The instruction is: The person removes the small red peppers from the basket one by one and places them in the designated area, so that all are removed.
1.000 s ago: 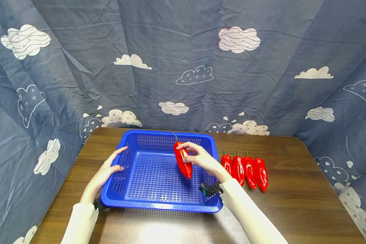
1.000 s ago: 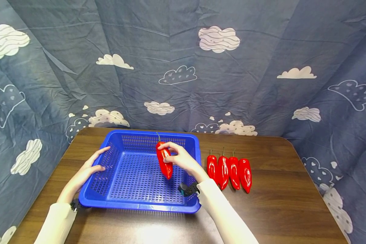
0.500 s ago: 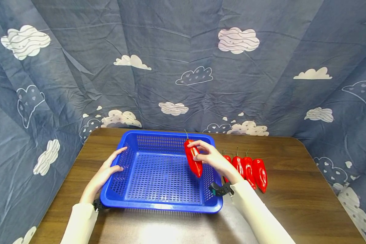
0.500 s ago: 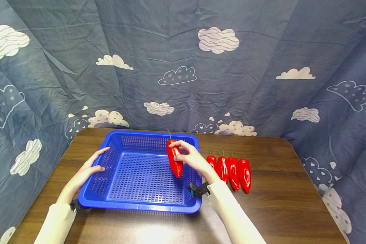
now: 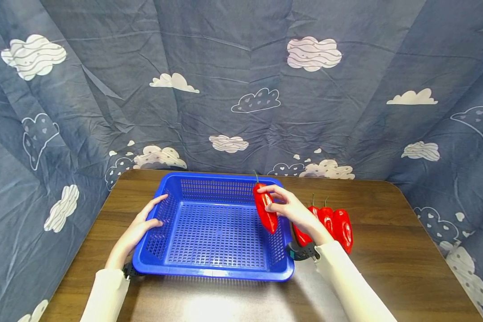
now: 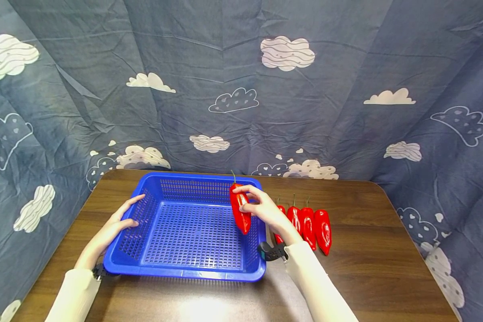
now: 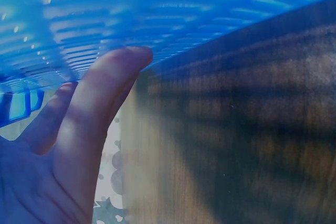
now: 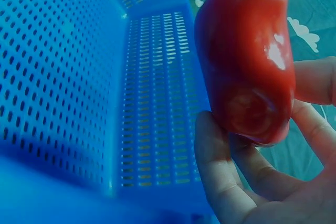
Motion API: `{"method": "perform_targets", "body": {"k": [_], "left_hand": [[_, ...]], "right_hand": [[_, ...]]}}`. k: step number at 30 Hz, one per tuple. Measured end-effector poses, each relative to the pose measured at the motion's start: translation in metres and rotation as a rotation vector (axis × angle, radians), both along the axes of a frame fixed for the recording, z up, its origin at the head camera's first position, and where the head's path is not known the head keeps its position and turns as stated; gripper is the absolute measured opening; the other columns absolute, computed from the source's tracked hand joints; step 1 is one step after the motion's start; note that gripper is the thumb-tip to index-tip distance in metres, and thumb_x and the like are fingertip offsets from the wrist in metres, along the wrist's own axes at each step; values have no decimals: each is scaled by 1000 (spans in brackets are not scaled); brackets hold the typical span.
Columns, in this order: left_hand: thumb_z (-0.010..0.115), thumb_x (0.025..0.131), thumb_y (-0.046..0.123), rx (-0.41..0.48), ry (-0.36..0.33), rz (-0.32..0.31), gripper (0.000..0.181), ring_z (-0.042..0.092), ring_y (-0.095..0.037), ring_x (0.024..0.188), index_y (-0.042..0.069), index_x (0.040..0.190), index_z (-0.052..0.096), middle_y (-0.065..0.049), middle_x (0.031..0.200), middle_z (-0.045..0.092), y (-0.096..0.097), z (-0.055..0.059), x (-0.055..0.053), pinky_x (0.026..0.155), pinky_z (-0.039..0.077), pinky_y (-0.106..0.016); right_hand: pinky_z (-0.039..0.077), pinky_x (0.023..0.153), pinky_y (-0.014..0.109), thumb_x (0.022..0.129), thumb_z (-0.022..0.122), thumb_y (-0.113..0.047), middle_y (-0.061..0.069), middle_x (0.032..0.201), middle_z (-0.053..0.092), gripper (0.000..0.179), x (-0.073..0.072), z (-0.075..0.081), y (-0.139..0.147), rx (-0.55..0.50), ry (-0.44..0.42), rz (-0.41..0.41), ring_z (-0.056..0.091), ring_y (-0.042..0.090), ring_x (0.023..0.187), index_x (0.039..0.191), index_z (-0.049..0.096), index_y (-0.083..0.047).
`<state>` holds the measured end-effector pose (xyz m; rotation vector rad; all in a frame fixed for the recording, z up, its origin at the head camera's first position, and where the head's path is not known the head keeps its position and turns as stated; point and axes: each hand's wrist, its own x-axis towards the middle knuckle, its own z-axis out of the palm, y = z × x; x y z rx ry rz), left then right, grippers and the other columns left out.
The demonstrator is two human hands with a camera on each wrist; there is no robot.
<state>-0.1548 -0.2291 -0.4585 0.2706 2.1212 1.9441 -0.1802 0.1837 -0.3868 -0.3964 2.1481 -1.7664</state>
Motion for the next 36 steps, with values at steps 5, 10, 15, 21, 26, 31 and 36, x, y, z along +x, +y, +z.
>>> {"method": "perform_targets", "body": {"k": [5,10,15,21,26,31,36], "left_hand": [[46,85,-5,-8,12,3,72,45,-43,112,15,151,24,-27,146,26,0,-1,0,78,51,-44],[46,85,-5,-13,12,4,72,45,-43,111,15,151,24,-26,146,25,0,-1,0,77,51,-44],[46,85,-5,-13,4,7,72,46,-42,111,16,151,24,-26,146,25,0,-1,0,77,51,-44],[47,86,-5,-5,-2,9,72,45,-43,111,16,151,25,-25,147,24,1,0,-1,77,51,-45],[46,85,-5,12,-4,2,72,45,-43,112,16,151,24,-26,146,26,2,1,-1,79,50,-45],[46,85,-6,11,2,-1,72,44,-42,114,15,151,25,-25,146,27,2,0,0,81,50,-44],[46,85,-6,8,1,2,72,45,-42,112,16,151,24,-27,144,28,0,-1,0,79,50,-44]], "right_hand": [[52,71,33,88,57,-2,22,119,54,43,1,2,7,15,4,-10,57,26,92,131,52,-5],[53,71,33,89,57,-3,23,123,53,42,3,3,17,28,-4,-22,58,26,93,131,51,-5],[51,74,35,89,58,-2,20,125,54,43,5,2,29,55,-1,-42,58,25,97,131,51,-7],[49,80,39,89,58,-1,20,127,52,43,7,-1,45,51,-7,-63,57,25,100,132,49,-6],[51,79,41,90,57,-2,22,125,52,43,9,-1,55,60,-11,-88,57,26,99,132,49,-6],[51,79,45,91,57,-4,24,124,51,43,13,-3,65,64,-14,-113,58,25,98,133,47,-5],[52,79,39,90,55,-1,23,123,50,43,17,-9,77,34,-2,-128,58,21,97,132,46,-2]]}}
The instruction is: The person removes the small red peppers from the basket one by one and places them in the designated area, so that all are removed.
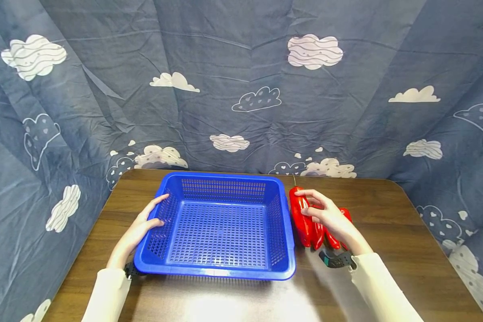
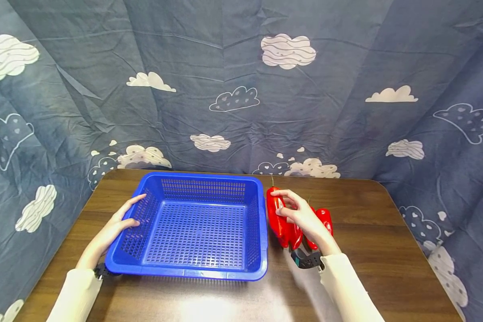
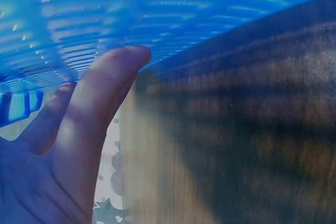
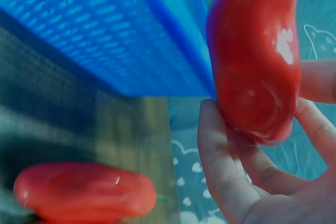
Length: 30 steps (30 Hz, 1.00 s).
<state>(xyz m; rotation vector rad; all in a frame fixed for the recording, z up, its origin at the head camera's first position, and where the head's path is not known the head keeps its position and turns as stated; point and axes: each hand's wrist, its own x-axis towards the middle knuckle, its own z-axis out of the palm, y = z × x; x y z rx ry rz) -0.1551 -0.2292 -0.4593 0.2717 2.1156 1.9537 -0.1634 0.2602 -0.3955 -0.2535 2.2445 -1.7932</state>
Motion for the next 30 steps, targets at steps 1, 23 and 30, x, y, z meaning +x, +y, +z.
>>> {"method": "perform_targets", "body": {"k": [1,23,30], "left_hand": [[46,85,-6,2,-2,0,73,46,-42,112,16,151,24,-27,144,28,0,0,0,79,51,-44],[44,87,-6,45,-37,-6,73,47,-41,111,21,152,23,-27,143,28,1,2,3,80,50,-48],[45,86,-6,12,-2,-6,72,44,-43,113,18,151,24,-26,146,26,0,0,1,79,50,-44]], "right_hand": [[52,78,37,90,55,0,23,122,50,43,1,-1,3,-7,5,-1,58,20,97,132,46,-2],[53,71,31,92,53,1,4,109,54,39,15,-8,45,-26,57,-38,60,13,90,130,52,-8],[54,72,32,93,51,1,3,113,52,39,19,-9,54,7,54,-54,59,13,92,132,49,-5]]}}
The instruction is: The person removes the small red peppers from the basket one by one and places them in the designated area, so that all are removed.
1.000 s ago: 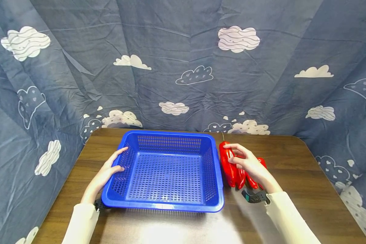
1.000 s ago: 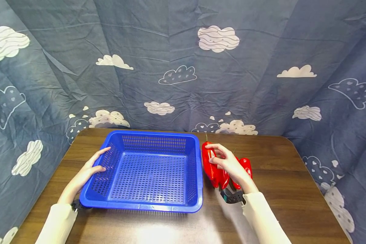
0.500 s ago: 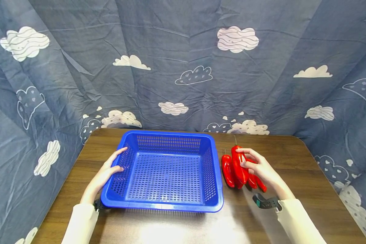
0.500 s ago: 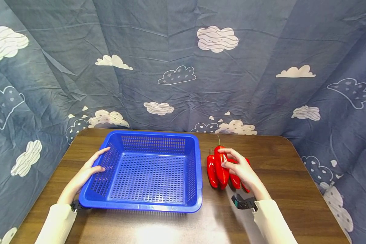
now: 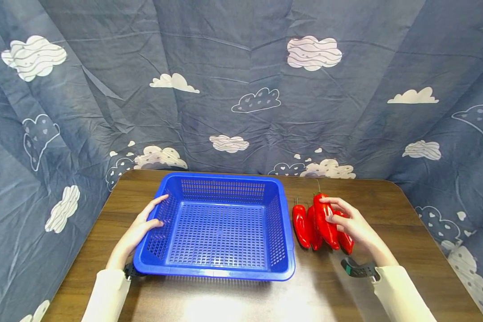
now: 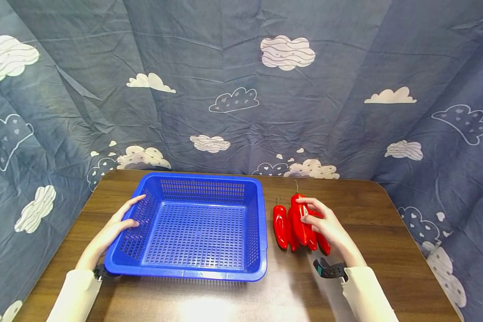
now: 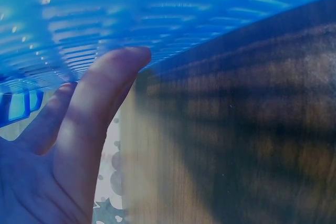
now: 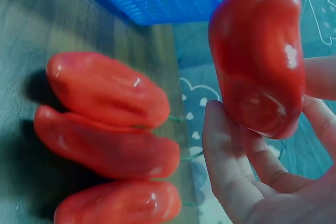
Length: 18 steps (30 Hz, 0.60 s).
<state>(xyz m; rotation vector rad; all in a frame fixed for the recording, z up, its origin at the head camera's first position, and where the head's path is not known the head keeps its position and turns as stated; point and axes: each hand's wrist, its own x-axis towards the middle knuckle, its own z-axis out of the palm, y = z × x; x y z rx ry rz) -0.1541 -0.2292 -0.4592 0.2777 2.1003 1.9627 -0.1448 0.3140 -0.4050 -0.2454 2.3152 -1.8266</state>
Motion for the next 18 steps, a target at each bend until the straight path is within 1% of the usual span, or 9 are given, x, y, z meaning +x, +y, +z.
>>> {"method": "perform_targets", "body": {"k": [3,6,8,10,15,18], "left_hand": [[46,86,-6,-9,13,-2,72,43,-43,113,16,151,24,-26,145,26,0,0,-1,79,50,-44],[46,85,-6,-27,29,2,72,43,-42,114,15,151,25,-25,146,26,0,0,-1,79,50,-42],[46,85,-6,-27,27,3,72,42,-42,114,15,151,25,-25,147,26,0,0,-1,80,50,-42],[46,86,-5,-16,14,1,72,43,-43,114,16,151,24,-25,147,25,0,1,0,80,50,-43],[46,87,-5,21,-26,-4,73,45,-45,112,19,152,23,-26,145,26,1,2,2,79,50,-48],[46,87,-5,9,-20,-1,73,45,-45,113,19,152,23,-26,145,26,1,2,2,79,50,-47]], "right_hand": [[54,72,32,93,51,2,3,113,52,39,3,-1,5,-25,6,-1,59,12,93,131,51,-5],[54,71,32,93,51,3,3,113,53,39,5,-3,10,-75,20,14,59,13,93,130,52,-6],[54,71,32,93,50,5,4,113,53,39,6,-5,13,-110,30,24,60,13,93,130,53,-6],[55,71,32,93,50,6,4,114,53,39,7,-8,17,-128,36,28,60,14,93,130,54,-6],[55,71,31,92,50,7,2,113,56,41,9,-10,24,-132,45,8,61,13,93,130,54,-8],[54,71,30,93,48,8,1,112,58,41,10,-10,27,-152,57,11,62,12,93,129,55,-8]]}}
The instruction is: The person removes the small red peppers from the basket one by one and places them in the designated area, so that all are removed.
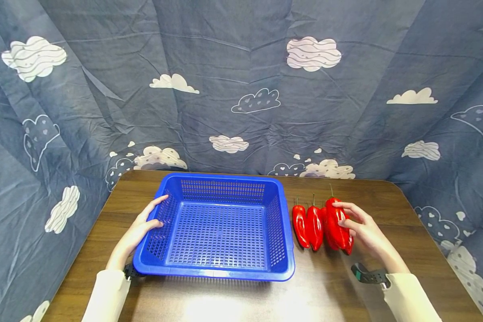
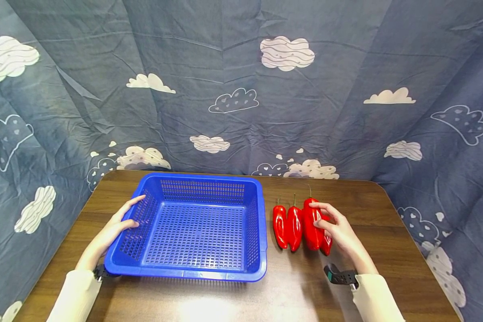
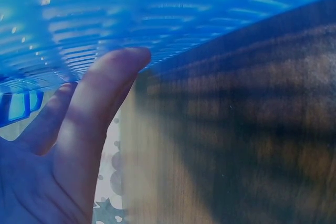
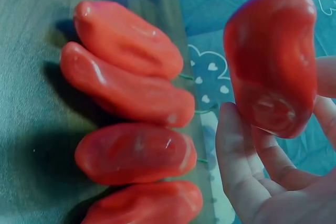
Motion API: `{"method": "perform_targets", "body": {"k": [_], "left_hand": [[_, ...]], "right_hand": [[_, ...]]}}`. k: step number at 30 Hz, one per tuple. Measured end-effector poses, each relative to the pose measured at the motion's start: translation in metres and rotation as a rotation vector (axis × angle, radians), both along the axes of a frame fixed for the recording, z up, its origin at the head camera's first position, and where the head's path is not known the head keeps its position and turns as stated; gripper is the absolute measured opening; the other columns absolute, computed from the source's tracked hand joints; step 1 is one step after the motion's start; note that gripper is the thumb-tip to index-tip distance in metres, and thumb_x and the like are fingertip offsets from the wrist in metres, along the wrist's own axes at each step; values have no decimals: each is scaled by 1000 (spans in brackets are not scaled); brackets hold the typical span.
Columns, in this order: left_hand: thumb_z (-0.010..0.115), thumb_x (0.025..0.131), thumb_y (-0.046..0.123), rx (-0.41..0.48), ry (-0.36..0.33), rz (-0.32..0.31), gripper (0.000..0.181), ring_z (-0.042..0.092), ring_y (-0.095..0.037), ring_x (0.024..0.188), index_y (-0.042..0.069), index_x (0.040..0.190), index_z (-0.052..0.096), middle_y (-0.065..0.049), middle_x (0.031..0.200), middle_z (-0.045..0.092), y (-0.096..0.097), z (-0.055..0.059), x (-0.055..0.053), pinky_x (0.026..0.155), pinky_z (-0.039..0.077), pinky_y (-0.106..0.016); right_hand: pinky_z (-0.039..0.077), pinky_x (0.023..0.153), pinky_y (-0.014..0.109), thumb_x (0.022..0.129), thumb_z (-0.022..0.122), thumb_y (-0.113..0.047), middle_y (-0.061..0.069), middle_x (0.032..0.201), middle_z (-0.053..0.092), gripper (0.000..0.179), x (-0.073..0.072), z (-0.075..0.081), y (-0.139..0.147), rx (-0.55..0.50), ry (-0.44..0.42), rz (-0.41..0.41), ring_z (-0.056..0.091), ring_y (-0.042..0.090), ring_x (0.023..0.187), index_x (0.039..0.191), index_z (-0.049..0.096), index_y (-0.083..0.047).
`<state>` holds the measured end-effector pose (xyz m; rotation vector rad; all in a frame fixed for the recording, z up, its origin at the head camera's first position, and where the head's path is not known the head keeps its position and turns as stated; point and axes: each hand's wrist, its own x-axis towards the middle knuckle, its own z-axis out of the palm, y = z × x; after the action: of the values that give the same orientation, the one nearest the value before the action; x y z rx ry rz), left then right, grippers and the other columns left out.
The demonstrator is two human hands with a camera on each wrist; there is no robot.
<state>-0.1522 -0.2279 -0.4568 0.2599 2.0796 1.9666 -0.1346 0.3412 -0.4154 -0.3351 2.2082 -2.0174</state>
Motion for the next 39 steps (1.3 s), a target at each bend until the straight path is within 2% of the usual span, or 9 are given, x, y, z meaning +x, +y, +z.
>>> {"method": "perform_targets", "body": {"k": [11,16,18,20,23,25,29,34,39], "left_hand": [[46,86,-6,0,20,0,72,43,-45,113,16,151,24,-27,145,26,0,-2,-1,79,50,-46],[45,86,-5,-1,14,2,72,44,-45,112,17,151,24,-27,146,26,0,-1,-1,78,51,-46],[45,86,-5,0,6,4,72,46,-44,112,18,151,24,-27,145,27,0,-1,0,78,51,-47],[45,87,-5,10,-10,2,73,47,-43,111,19,152,23,-27,145,27,0,-1,1,78,50,-49],[45,87,-5,17,-22,2,73,47,-43,110,20,152,23,-27,145,26,-1,0,1,78,50,-50],[45,87,-5,13,-16,1,73,47,-42,110,20,152,23,-26,146,25,-1,-1,1,78,50,-49],[46,86,-5,-9,19,2,72,45,-43,111,17,151,24,-26,146,25,-2,-3,0,78,51,-46],[46,86,-5,-16,34,0,72,45,-42,111,17,151,24,-27,144,27,-2,-3,-2,78,51,-45],[46,86,-5,-10,30,-1,73,45,-43,111,17,151,24,-28,144,28,-2,-3,-2,78,51,-45]], "right_hand": [[52,73,26,93,47,7,-3,115,57,40,4,-7,10,-9,11,-42,60,10,94,128,56,-11],[52,72,25,92,50,2,-3,112,59,40,0,-19,22,-5,28,-61,60,9,92,128,57,-13],[52,71,25,91,50,3,-2,112,60,42,-4,-29,30,-51,51,-47,60,9,93,129,57,-13],[52,72,24,92,52,0,-3,112,60,41,-5,-32,34,-42,56,-49,60,8,94,129,58,-15],[53,72,24,93,53,-1,-3,112,61,37,-3,-33,36,-70,55,-70,61,9,93,128,58,-13],[52,72,23,94,54,-4,-5,110,60,35,2,-27,32,-45,30,-106,62,8,91,127,58,-15],[53,71,23,94,50,5,-3,110,61,37,7,-26,33,-88,21,-134,63,9,90,126,58,-11],[53,68,24,94,50,6,-5,108,63,38,9,-30,41,-79,6,-163,63,8,88,127,58,-12],[53,68,23,94,53,1,-6,105,63,39,11,-38,49,-17,-2,-210,62,6,87,131,56,-12]]}}
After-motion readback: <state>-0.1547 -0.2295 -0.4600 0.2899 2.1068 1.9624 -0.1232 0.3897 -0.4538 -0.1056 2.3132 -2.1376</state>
